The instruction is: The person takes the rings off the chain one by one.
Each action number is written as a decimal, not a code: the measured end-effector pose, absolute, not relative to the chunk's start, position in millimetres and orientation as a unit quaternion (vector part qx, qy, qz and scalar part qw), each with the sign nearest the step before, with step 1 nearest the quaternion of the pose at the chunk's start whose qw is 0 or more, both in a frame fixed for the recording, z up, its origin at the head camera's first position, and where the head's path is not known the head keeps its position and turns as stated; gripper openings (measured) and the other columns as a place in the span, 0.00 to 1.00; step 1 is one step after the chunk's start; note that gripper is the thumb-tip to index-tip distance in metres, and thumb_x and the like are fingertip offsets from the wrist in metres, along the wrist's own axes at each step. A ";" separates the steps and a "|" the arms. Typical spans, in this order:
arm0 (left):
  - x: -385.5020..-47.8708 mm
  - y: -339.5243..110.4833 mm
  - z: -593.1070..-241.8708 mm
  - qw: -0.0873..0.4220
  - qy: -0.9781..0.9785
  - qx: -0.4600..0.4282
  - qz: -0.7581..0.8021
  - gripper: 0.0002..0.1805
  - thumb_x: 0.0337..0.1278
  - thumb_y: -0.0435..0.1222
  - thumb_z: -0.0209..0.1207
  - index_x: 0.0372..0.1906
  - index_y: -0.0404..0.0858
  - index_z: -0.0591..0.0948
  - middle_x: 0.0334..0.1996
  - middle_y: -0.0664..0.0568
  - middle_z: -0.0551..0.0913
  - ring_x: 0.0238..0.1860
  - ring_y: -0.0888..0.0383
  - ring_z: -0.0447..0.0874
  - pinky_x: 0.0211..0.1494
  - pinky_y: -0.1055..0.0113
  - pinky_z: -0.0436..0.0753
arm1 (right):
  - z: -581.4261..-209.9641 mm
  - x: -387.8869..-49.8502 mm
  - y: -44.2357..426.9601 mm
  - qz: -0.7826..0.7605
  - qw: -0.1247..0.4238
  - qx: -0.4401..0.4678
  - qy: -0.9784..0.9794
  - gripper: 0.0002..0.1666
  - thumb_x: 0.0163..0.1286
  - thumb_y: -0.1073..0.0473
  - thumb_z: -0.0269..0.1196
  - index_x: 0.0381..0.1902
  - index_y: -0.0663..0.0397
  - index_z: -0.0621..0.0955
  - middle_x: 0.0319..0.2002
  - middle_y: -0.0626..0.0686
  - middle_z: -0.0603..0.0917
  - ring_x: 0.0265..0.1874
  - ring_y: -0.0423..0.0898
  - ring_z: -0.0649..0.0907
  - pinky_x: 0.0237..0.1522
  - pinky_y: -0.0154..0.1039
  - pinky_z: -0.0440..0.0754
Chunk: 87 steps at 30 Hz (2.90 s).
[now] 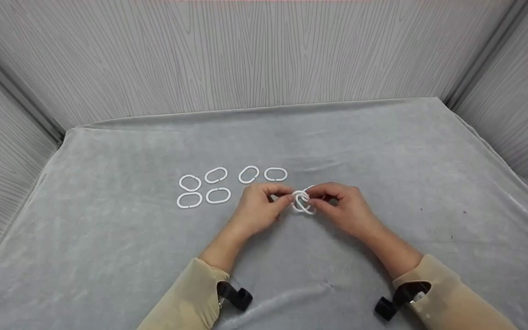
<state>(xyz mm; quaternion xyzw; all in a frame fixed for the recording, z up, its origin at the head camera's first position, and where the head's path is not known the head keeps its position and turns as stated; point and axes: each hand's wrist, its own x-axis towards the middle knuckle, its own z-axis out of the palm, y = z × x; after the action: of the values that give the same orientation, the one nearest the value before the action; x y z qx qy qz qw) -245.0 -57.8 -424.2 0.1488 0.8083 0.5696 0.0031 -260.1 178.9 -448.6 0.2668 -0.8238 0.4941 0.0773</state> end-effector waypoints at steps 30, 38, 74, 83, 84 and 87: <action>-247.7 -60.3 -427.1 -0.049 0.811 0.067 0.579 0.08 0.65 0.31 0.67 0.44 0.33 0.91 0.28 0.56 0.86 0.15 0.65 0.77 0.22 0.73 0.76 | -453.6 -262.1 178.7 0.494 0.083 0.297 -0.813 0.08 0.62 0.66 0.79 0.40 0.56 0.92 0.36 0.48 0.90 0.37 0.40 0.86 0.42 0.27 0.82; -247.8 -59.7 -426.9 -0.058 0.815 0.069 0.572 0.08 0.65 0.32 0.67 0.43 0.33 0.92 0.28 0.55 0.86 0.15 0.65 0.76 0.22 0.73 0.76 | -453.4 -262.4 179.1 0.469 0.078 0.314 -0.822 0.09 0.61 0.65 0.80 0.39 0.54 0.92 0.35 0.47 0.88 0.35 0.43 0.84 0.40 0.28 0.78; -246.7 -58.9 -425.2 -0.056 0.794 0.078 0.600 0.08 0.64 0.30 0.67 0.43 0.30 0.91 0.28 0.54 0.87 0.16 0.66 0.76 0.22 0.74 0.76 | -454.1 -262.2 179.3 0.455 0.060 0.325 -0.827 0.10 0.60 0.59 0.81 0.40 0.50 0.92 0.39 0.46 0.87 0.40 0.46 0.86 0.44 0.34 0.79; -247.1 -58.4 -426.7 -0.048 0.788 0.077 0.609 0.08 0.65 0.30 0.67 0.44 0.29 0.90 0.30 0.52 0.87 0.16 0.66 0.75 0.21 0.73 0.77 | -453.6 -261.2 178.8 0.458 0.057 0.315 -0.830 0.06 0.63 0.60 0.79 0.37 0.49 0.92 0.38 0.47 0.86 0.37 0.47 0.83 0.40 0.32 0.77; -247.2 -58.3 -426.8 -0.048 0.787 0.077 0.610 0.08 0.65 0.30 0.67 0.44 0.29 0.90 0.29 0.52 0.87 0.16 0.66 0.75 0.21 0.73 0.77 | -453.5 -261.0 178.8 0.458 0.058 0.313 -0.830 0.05 0.63 0.60 0.79 0.36 0.48 0.92 0.37 0.47 0.86 0.36 0.46 0.83 0.40 0.32 0.77; -247.4 -58.0 -427.1 -0.053 0.788 0.076 0.609 0.08 0.64 0.30 0.67 0.43 0.29 0.90 0.29 0.51 0.87 0.16 0.66 0.75 0.21 0.73 0.76 | -453.8 -260.8 178.4 0.460 0.066 0.312 -0.829 0.05 0.63 0.61 0.79 0.37 0.48 0.92 0.37 0.47 0.86 0.36 0.46 0.82 0.39 0.31 0.76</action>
<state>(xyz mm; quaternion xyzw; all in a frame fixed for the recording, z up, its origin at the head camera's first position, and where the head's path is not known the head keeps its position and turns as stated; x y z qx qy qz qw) -247.4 -58.0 -427.1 0.0757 0.7876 0.6092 -0.0525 -260.8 178.4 -453.8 0.3117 -0.8286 0.4604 0.0655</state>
